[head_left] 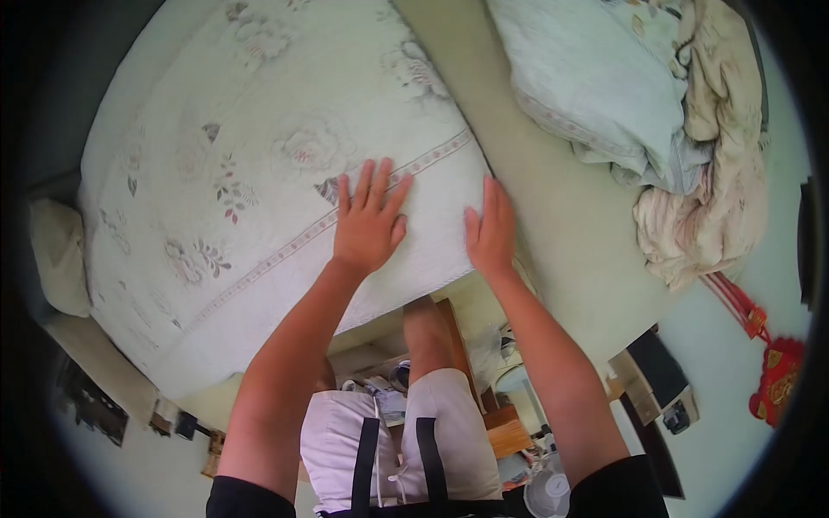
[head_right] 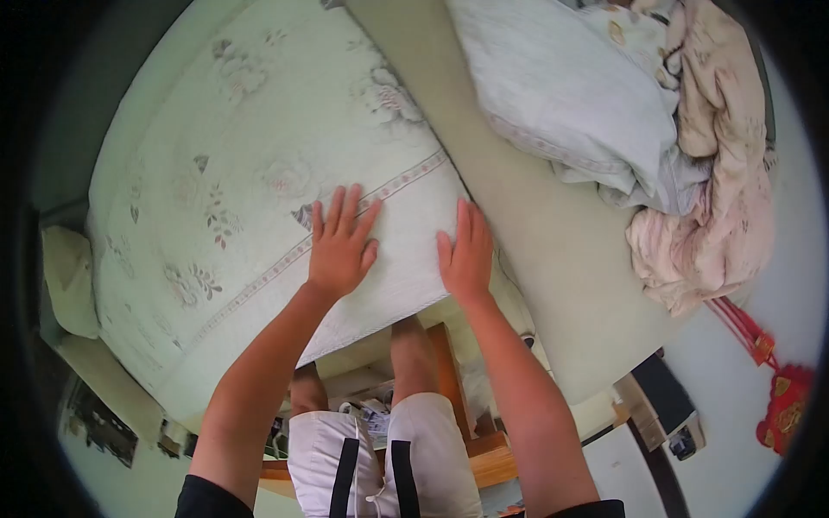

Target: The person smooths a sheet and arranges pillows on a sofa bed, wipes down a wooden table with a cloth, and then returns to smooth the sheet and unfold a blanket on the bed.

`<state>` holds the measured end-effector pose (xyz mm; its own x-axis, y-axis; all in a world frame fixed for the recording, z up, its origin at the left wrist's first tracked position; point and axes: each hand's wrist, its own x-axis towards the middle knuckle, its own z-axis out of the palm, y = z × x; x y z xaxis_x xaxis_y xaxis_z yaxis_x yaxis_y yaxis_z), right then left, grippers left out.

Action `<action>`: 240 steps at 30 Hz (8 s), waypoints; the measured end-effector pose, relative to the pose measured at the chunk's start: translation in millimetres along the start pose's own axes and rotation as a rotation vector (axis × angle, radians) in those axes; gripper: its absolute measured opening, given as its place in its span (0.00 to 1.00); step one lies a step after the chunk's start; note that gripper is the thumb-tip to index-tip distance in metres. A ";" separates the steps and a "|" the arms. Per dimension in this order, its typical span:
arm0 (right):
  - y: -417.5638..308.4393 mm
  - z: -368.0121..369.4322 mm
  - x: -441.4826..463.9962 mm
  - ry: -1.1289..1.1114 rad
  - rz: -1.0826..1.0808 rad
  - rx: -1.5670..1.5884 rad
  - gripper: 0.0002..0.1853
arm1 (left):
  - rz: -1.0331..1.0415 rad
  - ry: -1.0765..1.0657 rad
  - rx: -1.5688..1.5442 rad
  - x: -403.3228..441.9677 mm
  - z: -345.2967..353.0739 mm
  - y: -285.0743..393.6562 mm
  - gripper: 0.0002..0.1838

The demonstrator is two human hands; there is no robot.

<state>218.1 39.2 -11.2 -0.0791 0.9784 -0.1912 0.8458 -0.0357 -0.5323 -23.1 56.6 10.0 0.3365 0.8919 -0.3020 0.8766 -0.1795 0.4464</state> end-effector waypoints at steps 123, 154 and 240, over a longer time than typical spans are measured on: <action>-773.8 582.4 -228.8 -0.532 -1.882 -0.219 0.35 | -1.907 1.012 -0.154 -654.9 36.3 -410.3 0.34; -719.9 529.3 -236.9 -1.674 -2.078 -0.158 0.35 | -2.485 1.353 -0.189 -649.8 64.8 -432.3 0.35; -699.9 500.8 -230.0 -1.140 -2.110 -0.261 0.37 | -1.833 1.096 -0.300 -625.9 24.6 -399.4 0.29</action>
<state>-619.9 -262.8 -7.5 -0.6135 -0.7897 0.0055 -0.6965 0.5378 -0.4750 -575.4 -440.2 0.0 -0.9755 -0.2198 -0.0049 -0.2020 0.8875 0.4141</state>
